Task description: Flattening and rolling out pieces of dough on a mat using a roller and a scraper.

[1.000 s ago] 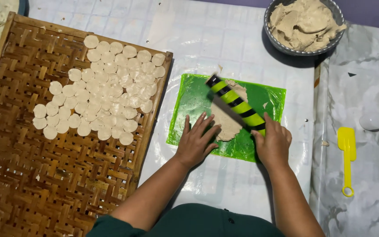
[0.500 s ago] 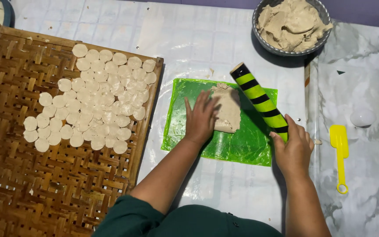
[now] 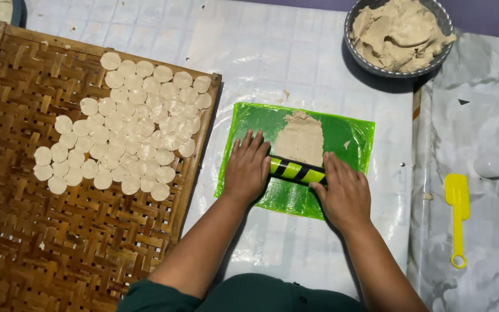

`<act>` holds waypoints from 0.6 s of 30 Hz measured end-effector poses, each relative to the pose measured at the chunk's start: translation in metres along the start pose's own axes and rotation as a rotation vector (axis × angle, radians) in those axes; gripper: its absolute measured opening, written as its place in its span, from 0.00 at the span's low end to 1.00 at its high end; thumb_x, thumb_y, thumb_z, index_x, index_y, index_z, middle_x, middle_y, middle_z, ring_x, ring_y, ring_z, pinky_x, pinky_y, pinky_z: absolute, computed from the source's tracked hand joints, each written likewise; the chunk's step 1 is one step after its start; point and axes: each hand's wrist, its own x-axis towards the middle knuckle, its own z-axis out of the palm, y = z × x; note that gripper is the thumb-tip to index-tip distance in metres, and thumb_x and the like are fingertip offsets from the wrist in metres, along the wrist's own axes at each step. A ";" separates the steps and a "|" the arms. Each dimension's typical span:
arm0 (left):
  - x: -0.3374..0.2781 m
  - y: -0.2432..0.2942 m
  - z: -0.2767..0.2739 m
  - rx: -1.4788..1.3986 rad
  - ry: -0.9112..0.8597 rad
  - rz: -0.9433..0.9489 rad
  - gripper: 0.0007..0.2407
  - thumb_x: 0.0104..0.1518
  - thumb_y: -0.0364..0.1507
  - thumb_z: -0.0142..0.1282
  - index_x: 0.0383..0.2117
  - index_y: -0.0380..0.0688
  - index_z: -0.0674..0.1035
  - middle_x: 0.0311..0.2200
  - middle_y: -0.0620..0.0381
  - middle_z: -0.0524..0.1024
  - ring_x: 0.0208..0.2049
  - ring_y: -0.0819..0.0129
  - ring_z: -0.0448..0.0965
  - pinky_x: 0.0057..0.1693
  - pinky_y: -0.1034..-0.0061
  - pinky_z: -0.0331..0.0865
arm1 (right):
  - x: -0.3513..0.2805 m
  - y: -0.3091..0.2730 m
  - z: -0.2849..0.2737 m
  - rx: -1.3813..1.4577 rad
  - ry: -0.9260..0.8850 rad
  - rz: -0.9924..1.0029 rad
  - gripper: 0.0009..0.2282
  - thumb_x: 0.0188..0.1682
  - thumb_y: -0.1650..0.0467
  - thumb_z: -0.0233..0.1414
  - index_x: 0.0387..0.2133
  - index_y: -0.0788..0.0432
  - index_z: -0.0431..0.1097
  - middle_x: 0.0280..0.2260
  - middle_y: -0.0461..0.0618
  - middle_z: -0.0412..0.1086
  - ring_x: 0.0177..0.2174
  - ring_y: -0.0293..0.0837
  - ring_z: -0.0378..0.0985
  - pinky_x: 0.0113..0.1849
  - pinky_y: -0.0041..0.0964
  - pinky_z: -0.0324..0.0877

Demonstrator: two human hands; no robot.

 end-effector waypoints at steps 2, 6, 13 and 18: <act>0.009 0.000 0.003 0.027 -0.026 -0.052 0.15 0.66 0.34 0.46 0.54 0.44 0.76 0.65 0.47 0.67 0.70 0.48 0.59 0.73 0.49 0.51 | 0.010 0.007 0.011 0.000 -0.045 0.040 0.30 0.50 0.58 0.53 0.65 0.58 0.59 0.62 0.54 0.63 0.60 0.51 0.64 0.56 0.54 0.57; 0.049 -0.006 0.015 0.111 -0.092 -0.139 0.17 0.65 0.35 0.43 0.58 0.47 0.75 0.66 0.46 0.64 0.70 0.47 0.57 0.74 0.49 0.45 | 0.050 0.021 0.019 -0.238 -0.142 0.099 0.26 0.58 0.52 0.37 0.65 0.49 0.59 0.68 0.50 0.55 0.66 0.48 0.56 0.63 0.63 0.43; 0.113 -0.024 0.035 0.178 -0.339 -0.254 0.25 0.62 0.38 0.38 0.68 0.49 0.60 0.72 0.47 0.46 0.73 0.53 0.41 0.71 0.48 0.30 | 0.127 0.038 0.015 -0.106 -0.355 0.258 0.26 0.56 0.52 0.32 0.69 0.38 0.51 0.71 0.47 0.41 0.69 0.48 0.40 0.63 0.67 0.32; 0.116 -0.016 0.021 0.206 -0.398 -0.274 0.27 0.61 0.38 0.39 0.70 0.52 0.57 0.74 0.49 0.43 0.74 0.54 0.38 0.73 0.48 0.29 | 0.134 0.044 0.019 -0.077 -0.394 0.272 0.30 0.55 0.49 0.34 0.70 0.44 0.46 0.72 0.50 0.35 0.70 0.48 0.37 0.64 0.63 0.33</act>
